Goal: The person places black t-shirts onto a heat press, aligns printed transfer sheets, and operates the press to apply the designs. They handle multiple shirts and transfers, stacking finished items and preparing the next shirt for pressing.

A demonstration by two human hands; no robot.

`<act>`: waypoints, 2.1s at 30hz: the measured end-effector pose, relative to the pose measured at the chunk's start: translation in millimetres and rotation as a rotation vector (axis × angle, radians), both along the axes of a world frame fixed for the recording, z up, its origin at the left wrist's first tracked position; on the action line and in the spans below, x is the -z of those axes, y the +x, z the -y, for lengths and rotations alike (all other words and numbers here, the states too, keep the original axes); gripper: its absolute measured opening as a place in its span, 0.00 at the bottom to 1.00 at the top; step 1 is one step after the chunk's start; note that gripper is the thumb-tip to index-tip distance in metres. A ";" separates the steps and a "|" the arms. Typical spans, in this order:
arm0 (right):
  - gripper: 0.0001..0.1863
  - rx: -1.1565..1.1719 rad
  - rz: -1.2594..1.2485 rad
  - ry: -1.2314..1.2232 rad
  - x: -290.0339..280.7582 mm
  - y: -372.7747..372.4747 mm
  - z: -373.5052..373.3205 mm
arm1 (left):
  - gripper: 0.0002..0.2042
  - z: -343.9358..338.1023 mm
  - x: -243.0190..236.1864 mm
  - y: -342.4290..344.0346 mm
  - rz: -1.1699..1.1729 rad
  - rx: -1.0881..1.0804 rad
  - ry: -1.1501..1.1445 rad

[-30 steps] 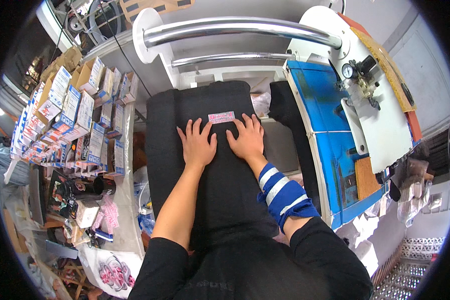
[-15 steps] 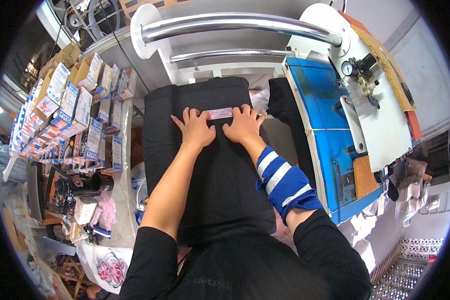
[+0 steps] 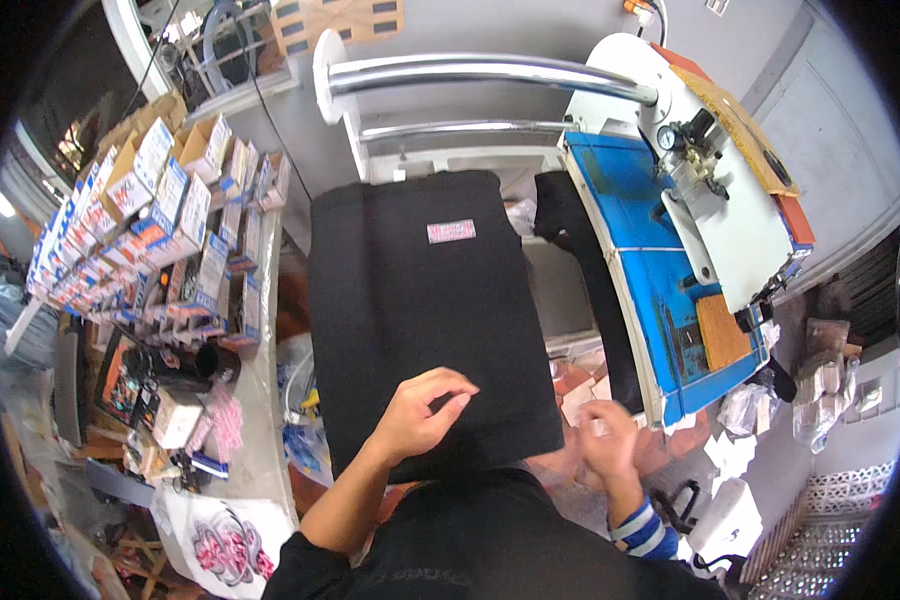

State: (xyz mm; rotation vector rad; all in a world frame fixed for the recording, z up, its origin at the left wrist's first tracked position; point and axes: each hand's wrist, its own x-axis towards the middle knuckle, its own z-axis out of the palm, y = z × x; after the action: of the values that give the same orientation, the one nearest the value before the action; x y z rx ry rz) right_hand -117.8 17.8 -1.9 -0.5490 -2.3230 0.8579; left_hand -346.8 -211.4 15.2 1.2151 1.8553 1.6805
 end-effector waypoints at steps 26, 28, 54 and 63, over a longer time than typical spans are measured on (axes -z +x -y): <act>0.24 0.452 0.103 0.621 -69.6 58.5 -270.8 | 0.32 -49.9 -13.7 266.7 0.404 1.231 -0.237; 0.23 0.457 0.064 0.597 -68.1 55.4 -266.7 | 0.33 -51.9 -15.1 275.5 0.378 1.226 -0.267; 0.26 0.475 0.161 0.511 -84.1 60.6 -250.1 | 0.33 -7.2 -17.9 315.1 0.345 1.122 -0.244; 0.27 0.488 0.178 0.491 -83.7 62.1 -238.7 | 0.34 19.0 -21.4 329.6 0.386 1.088 -0.222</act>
State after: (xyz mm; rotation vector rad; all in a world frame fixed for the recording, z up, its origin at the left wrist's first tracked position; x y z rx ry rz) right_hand -55.8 256.5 81.9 -0.9388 -2.2842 0.0086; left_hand -17.2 -230.4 36.6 1.3055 0.8180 0.9489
